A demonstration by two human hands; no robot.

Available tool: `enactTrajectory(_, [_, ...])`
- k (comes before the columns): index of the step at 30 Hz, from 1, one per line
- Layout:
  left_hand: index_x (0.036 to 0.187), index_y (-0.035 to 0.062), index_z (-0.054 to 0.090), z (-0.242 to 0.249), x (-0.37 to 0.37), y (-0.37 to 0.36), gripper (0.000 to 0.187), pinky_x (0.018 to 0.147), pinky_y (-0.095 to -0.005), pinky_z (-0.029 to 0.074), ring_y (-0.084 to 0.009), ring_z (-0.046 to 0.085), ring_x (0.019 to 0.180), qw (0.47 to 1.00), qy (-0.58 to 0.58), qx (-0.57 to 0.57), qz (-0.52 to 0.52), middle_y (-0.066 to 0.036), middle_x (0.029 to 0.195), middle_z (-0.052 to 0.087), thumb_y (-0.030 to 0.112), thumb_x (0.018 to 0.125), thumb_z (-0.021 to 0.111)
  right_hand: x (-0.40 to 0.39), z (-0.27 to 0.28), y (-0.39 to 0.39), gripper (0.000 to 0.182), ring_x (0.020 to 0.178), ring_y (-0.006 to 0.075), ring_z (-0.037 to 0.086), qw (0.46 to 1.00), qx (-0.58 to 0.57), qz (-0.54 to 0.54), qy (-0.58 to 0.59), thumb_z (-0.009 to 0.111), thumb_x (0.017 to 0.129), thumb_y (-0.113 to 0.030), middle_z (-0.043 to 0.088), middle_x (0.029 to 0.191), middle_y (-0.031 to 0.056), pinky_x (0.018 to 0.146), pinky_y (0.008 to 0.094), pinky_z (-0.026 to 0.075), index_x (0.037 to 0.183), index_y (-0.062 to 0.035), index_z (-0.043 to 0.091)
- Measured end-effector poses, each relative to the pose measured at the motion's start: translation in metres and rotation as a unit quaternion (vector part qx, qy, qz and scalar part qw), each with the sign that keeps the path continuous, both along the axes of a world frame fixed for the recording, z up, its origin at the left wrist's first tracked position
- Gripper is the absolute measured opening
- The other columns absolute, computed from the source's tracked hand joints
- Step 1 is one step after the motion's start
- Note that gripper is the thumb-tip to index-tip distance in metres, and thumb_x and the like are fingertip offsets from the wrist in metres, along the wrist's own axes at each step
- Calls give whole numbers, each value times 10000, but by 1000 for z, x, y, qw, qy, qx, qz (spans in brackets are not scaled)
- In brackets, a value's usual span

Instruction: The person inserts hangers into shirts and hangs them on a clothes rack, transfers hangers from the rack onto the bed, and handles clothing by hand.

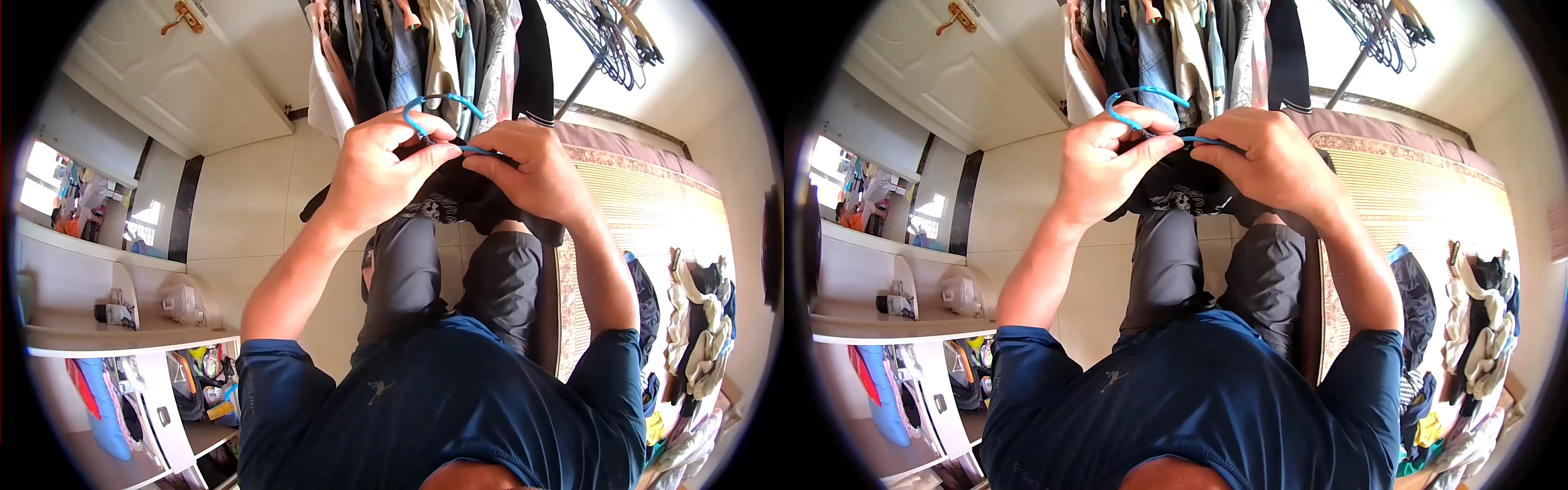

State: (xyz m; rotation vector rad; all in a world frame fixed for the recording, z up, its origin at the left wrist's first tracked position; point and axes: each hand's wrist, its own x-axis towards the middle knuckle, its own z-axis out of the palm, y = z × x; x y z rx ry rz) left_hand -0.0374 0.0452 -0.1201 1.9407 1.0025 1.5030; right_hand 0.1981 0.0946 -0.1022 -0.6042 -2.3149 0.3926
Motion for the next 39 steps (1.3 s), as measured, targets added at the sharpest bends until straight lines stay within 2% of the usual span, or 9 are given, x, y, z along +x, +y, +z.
enactTrajectory(9, [1024,-42,750,-4,3,-1,121,766,-252,555,-88,675,847,999,36,-19,17,-47,996,751,-46,912,795,0,6,-3,170,819,318,737,998,-56,-15,7,780,915,-102,750,903,165,739,379,567,1039,12,759])
enactTrajectory(12, [1185,-34,724,-11,-10,1,280,840,-260,570,-106,706,945,1000,-3,-2,13,-78,1069,756,-38,913,793,5,5,-3,165,825,268,743,995,-90,-44,28,778,925,-93,757,906,153,745,357,566,1048,15,763])
enactTrajectory(15, [1296,-15,710,-16,-35,-2,372,907,-295,572,-151,719,1003,994,83,27,60,-105,1177,769,30,936,791,13,-3,1,154,849,182,732,985,-147,-64,61,772,947,-89,766,915,114,765,321,556,1057,18,769])
enactTrajectory(19, [1296,-25,702,-34,-58,-10,367,919,-297,567,-143,710,1012,986,129,-8,107,-92,1159,772,60,948,784,23,-6,5,162,861,119,694,974,-182,-80,106,760,966,-100,756,915,62,773,278,534,1071,22,775])
enactTrajectory(21, [1286,-34,698,-46,-69,-11,347,917,-289,563,-123,697,1023,983,91,-116,113,-82,1131,771,51,957,770,27,-7,6,177,828,95,664,970,-196,-99,105,758,965,-101,737,886,51,745,263,516,1084,30,772])
enactTrajectory(25, [1189,-32,743,-59,-89,-13,246,852,-286,573,-121,715,920,969,57,-177,160,-104,1042,800,31,952,756,36,-11,8,182,797,79,634,963,-204,-115,131,757,963,-101,721,868,40,718,254,495,1084,35,772])
enactTrajectory(31, [1139,-37,767,-69,-103,-18,217,792,-266,563,-95,695,851,966,66,-109,226,-99,962,805,79,956,790,54,-18,11,188,819,79,649,969,-187,-141,77,770,953,-104,740,889,37,731,250,504,1082,33,780])
enactTrajectory(33, [1146,-49,768,-74,-111,-19,235,847,-258,560,-94,700,914,957,63,-116,257,-66,1015,800,87,957,795,61,-27,14,198,836,83,669,963,-190,-146,121,772,956,-96,760,927,59,743,240,516,1097,42,782])
enactTrajectory(39, [1131,-32,778,-88,-131,-28,203,790,-248,543,-73,668,850,947,14,-147,287,-46,938,783,82,963,783,75,-31,15,225,832,90,695,944,-234,-147,179,777,964,-104,775,953,82,752,229,534,1136,42,785])
